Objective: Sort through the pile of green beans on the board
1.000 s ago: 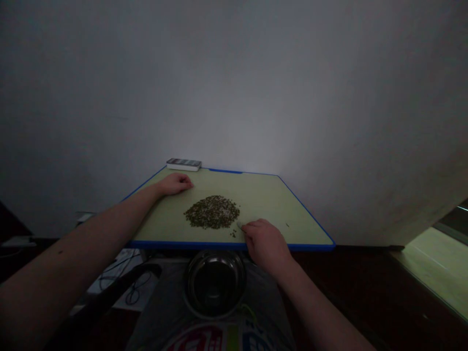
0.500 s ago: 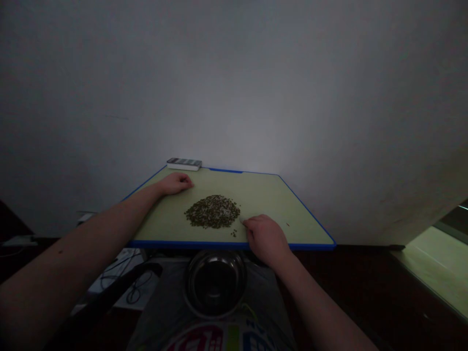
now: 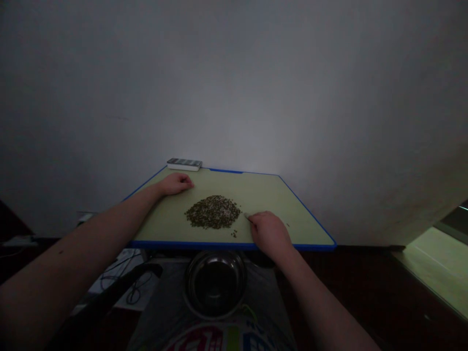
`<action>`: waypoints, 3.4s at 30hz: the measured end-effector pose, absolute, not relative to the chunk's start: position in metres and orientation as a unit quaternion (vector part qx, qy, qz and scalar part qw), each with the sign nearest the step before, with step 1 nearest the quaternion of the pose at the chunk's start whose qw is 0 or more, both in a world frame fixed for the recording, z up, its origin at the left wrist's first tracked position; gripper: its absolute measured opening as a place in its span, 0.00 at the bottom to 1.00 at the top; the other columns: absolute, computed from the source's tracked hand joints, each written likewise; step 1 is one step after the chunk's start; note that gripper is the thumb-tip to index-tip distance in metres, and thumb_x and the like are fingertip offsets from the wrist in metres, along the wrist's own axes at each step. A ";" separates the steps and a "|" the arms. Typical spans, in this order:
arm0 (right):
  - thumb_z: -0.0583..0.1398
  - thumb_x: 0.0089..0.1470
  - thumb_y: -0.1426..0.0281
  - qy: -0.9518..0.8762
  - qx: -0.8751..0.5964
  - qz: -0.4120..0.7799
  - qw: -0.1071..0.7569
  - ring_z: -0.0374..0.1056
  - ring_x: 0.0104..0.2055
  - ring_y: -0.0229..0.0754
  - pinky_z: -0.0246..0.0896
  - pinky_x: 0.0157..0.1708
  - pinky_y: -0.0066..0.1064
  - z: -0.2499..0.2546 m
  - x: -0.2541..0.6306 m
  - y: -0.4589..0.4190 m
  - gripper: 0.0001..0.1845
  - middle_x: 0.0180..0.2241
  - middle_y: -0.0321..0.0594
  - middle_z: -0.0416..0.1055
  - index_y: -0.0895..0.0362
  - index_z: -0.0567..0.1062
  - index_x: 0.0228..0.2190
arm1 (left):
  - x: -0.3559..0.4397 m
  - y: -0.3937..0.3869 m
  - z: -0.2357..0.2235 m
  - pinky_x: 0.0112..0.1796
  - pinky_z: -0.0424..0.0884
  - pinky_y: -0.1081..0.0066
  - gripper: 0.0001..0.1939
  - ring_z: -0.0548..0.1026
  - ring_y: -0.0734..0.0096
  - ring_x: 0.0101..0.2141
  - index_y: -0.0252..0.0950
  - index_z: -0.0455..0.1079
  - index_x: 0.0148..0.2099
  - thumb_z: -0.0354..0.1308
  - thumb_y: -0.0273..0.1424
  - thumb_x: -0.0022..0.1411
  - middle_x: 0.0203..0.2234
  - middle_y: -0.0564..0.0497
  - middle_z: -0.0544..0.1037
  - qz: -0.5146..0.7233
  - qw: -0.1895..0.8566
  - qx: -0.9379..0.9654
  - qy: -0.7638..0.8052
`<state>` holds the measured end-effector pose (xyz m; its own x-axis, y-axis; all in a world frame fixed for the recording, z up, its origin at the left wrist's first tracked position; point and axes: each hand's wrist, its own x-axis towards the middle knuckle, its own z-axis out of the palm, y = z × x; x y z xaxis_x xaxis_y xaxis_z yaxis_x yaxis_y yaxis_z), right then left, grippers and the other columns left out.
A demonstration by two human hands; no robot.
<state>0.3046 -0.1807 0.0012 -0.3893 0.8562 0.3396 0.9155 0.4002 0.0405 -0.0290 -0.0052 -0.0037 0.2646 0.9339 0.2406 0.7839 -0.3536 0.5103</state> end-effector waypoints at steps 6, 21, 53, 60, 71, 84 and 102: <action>0.52 0.54 0.73 -0.848 -0.498 -0.095 0.153 0.66 0.40 0.43 0.59 0.41 0.31 -0.001 0.302 -0.195 0.14 0.36 0.41 0.75 0.55 0.76 0.38 | -0.028 -0.005 -0.004 0.27 0.63 0.72 0.17 0.69 0.68 0.27 0.37 0.68 0.26 0.54 0.46 0.43 0.21 0.53 0.73 0.261 0.146 0.780 0.550; 0.51 0.55 0.71 -0.813 -0.558 -0.128 0.105 0.68 0.38 0.43 0.58 0.38 0.31 0.002 0.313 -0.175 0.15 0.35 0.43 0.75 0.55 0.77 0.37 | -0.027 -0.009 -0.001 0.27 0.63 0.71 0.17 0.68 0.70 0.25 0.36 0.69 0.26 0.55 0.46 0.43 0.20 0.53 0.72 0.267 0.163 0.776 0.548; 0.50 0.55 0.69 -0.813 -0.561 -0.108 0.109 0.69 0.38 0.44 0.58 0.37 0.31 0.003 0.316 -0.159 0.16 0.35 0.42 0.76 0.54 0.77 0.37 | -0.027 -0.009 0.000 0.26 0.62 0.72 0.18 0.68 0.70 0.25 0.35 0.69 0.28 0.54 0.45 0.44 0.21 0.53 0.72 0.256 0.156 0.776 0.554; 0.51 0.53 0.71 -0.828 -0.535 -0.086 0.148 0.70 0.40 0.43 0.59 0.39 0.30 0.005 0.306 -0.160 0.16 0.37 0.42 0.76 0.55 0.77 0.38 | -0.028 -0.009 0.000 0.26 0.62 0.72 0.18 0.69 0.70 0.25 0.36 0.69 0.28 0.54 0.46 0.44 0.21 0.53 0.72 0.250 0.143 0.781 0.554; 0.53 0.52 0.72 -0.871 -0.459 -0.011 0.175 0.69 0.38 0.41 0.60 0.38 0.29 0.009 0.317 -0.176 0.15 0.35 0.40 0.76 0.55 0.77 0.37 | -0.028 -0.009 -0.001 0.26 0.63 0.72 0.18 0.69 0.70 0.25 0.36 0.69 0.27 0.54 0.46 0.44 0.20 0.53 0.72 0.258 0.155 0.778 0.551; 0.53 0.52 0.72 -0.863 -0.468 0.010 0.190 0.69 0.39 0.41 0.60 0.39 0.30 0.009 0.319 -0.174 0.14 0.36 0.40 0.76 0.56 0.77 0.37 | -0.028 -0.008 -0.002 0.26 0.62 0.72 0.18 0.68 0.70 0.25 0.36 0.69 0.28 0.54 0.46 0.43 0.20 0.53 0.72 0.257 0.154 0.778 0.553; 0.54 0.52 0.69 -0.831 -0.471 0.174 0.241 0.69 0.36 0.41 0.62 0.37 0.32 0.014 0.319 -0.180 0.13 0.35 0.40 0.76 0.56 0.77 0.35 | -0.027 -0.010 -0.001 0.26 0.62 0.72 0.16 0.68 0.70 0.25 0.36 0.68 0.27 0.54 0.45 0.43 0.20 0.53 0.72 0.259 0.154 0.777 0.553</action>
<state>0.3191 -0.1803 0.0140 -0.4406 0.8658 0.2372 0.6979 0.4965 -0.5161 -0.0272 -0.0097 -0.0007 0.2534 0.9389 0.2329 0.7793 -0.3408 0.5258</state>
